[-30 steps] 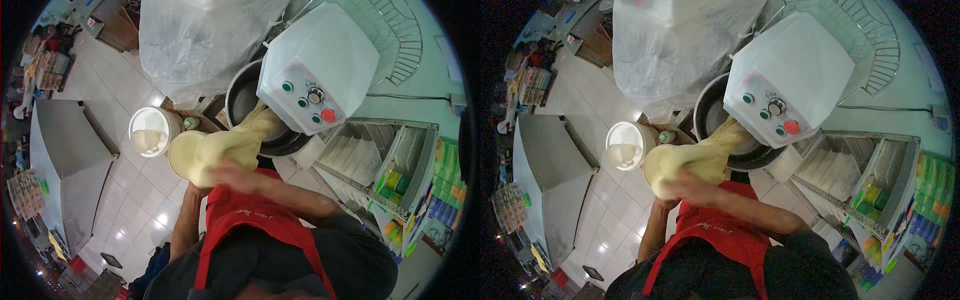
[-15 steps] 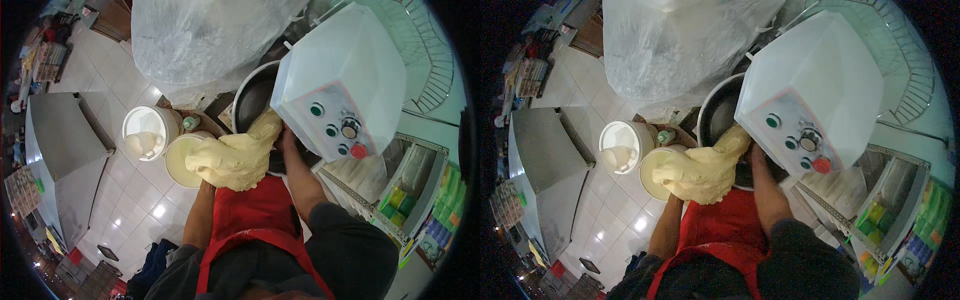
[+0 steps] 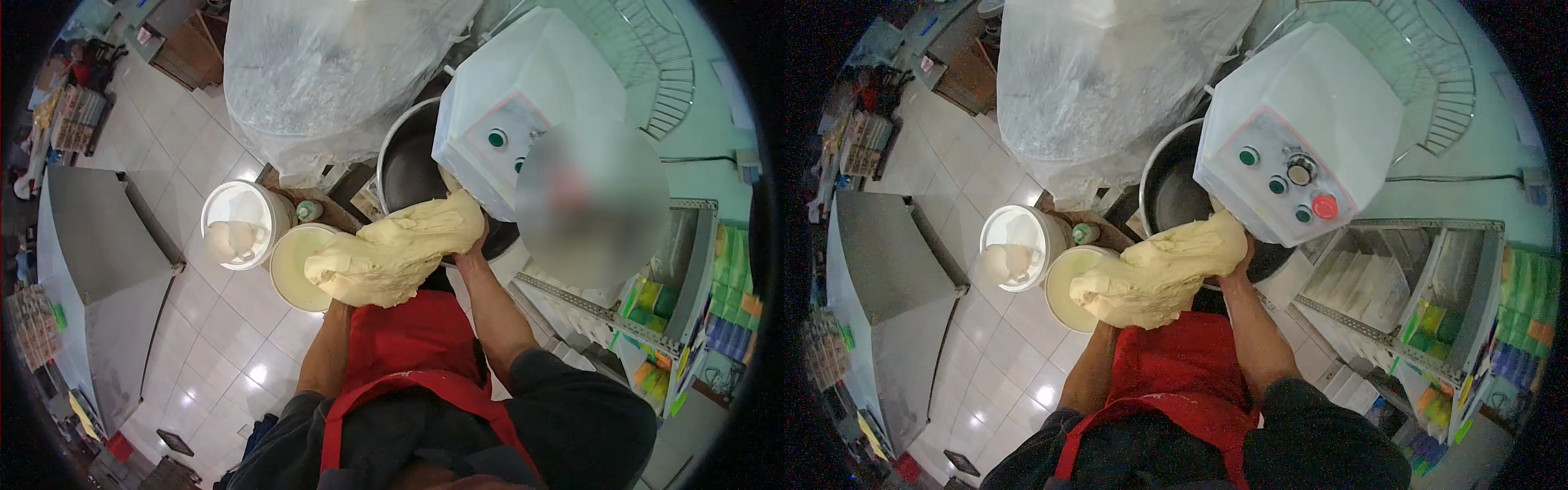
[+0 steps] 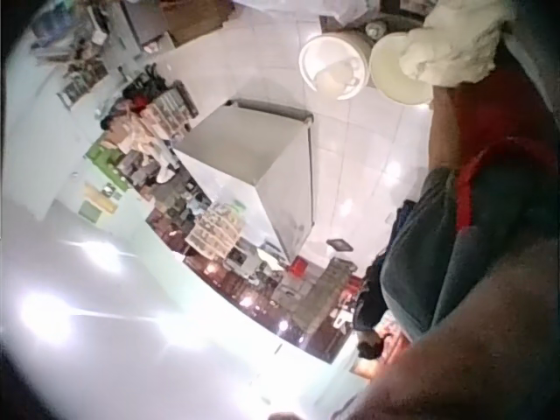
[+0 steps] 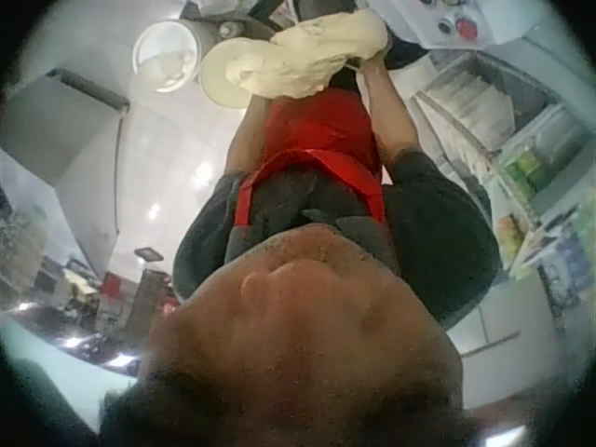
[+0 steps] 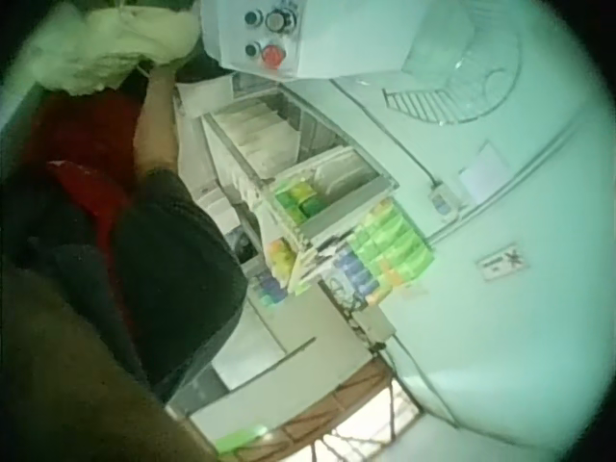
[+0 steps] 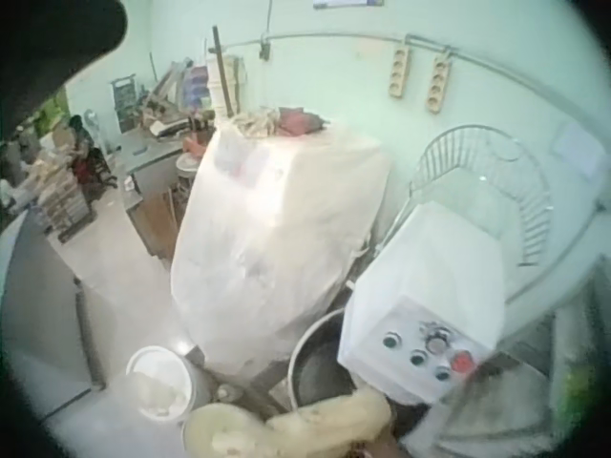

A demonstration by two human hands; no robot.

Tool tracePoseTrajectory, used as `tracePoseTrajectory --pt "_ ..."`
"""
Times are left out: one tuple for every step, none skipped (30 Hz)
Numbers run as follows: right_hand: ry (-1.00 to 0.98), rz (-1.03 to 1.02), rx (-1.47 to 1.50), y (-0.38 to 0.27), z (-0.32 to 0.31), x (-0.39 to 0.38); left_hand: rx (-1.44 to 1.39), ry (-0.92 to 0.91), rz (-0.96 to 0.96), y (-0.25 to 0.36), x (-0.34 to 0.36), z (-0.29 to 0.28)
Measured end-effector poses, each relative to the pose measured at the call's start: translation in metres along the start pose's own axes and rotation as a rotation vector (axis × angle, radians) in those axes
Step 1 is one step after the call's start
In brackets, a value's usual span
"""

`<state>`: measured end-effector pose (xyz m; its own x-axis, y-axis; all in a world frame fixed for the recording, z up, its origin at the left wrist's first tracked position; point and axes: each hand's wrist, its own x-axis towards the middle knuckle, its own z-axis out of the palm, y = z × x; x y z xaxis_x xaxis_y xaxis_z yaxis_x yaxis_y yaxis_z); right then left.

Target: Manually shaping small portions of dough into rolls and placing them on baking trays, then retrieving more dough from an industrial mixer.

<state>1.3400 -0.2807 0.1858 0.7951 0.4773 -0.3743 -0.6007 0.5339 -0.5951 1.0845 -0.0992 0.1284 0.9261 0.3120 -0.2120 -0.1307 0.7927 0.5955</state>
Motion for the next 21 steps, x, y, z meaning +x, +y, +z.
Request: tracePoseTrajectory --pt "-0.011 -0.005 -0.001 -0.009 0.023 -0.014 0.013 -0.012 0.011 -0.001 -0.011 0.001" --pt "0.174 0.135 0.112 -0.019 0.059 -0.042 0.025 -0.012 0.023 -0.003 -0.014 0.005" --pt "0.364 0.258 0.224 -0.030 0.077 -0.069 0.032 -0.028 0.028 -0.005 -0.025 0.010" --pt "0.252 0.274 0.195 -0.032 0.071 -0.092 0.043 -0.044 0.033 -0.003 -0.035 0.010" --pt "0.141 0.294 0.166 -0.033 0.062 -0.115 0.055 -0.054 0.039 -0.002 -0.037 0.013" --pt "0.220 0.359 0.073 -0.039 0.049 -0.131 0.067 -0.060 0.052 -0.002 -0.041 0.016" --pt "0.295 0.431 -0.023 -0.046 0.038 -0.146 0.081 -0.057 0.069 -0.003 -0.042 0.021" --pt "0.283 0.438 -0.029 -0.053 0.031 -0.164 0.095 -0.056 0.084 -0.007 -0.056 0.025" --pt "0.260 0.477 -0.044 -0.061 0.024 -0.181 0.109 -0.047 0.101 -0.012 -0.066 0.033" --pt "0.235 0.517 -0.062 -0.072 0.016 -0.190 0.122 -0.035 0.119 -0.021 -0.068 0.043" --pt "0.226 0.530 -0.070 -0.088 0.003 -0.194 0.134 -0.027 0.132 -0.032 -0.074 0.056" --pt "0.089 0.579 -0.181 -0.106 -0.010 -0.196 0.145 -0.016 0.146 -0.044 -0.080 0.068" --pt "-0.046 0.619 -0.287 -0.118 -0.020 -0.199 0.156 -0.012 0.155 -0.056 -0.082 0.081" --pt "-0.114 0.690 -0.225 -0.134 0.038 -0.195 0.181 0.015 0.174 -0.061 -0.078 0.087" --pt "-0.127 0.694 -0.228 -0.148 0.078 -0.192 0.197 0.015 0.187 -0.065 -0.076 0.093" --pt "-0.306 0.771 -0.348 -0.159 0.110 -0.186 0.219 0.011 0.203 -0.063 -0.067 0.098" --pt "-0.489 0.840 -0.463 -0.162 0.139 -0.182 0.248 0.008 0.215 -0.052 -0.071 0.088" --pt "-0.877 0.846 -0.831 -0.164 0.162 -0.172 0.263 0.017 0.235 -0.068 -0.072 0.104" --pt "-1.280 0.821 -1.190 -0.162 0.182 -0.169 0.276 0.043 0.255 -0.073 -0.094 0.100" --pt "-1.475 0.699 -1.256 -0.153 0.217 -0.176 0.288 0.072 0.273 -0.079 -0.097 0.105" --pt "-1.681 0.563 -1.307 -0.145 0.248 -0.189 0.300 0.108 0.301 -0.090 -0.072 0.128"
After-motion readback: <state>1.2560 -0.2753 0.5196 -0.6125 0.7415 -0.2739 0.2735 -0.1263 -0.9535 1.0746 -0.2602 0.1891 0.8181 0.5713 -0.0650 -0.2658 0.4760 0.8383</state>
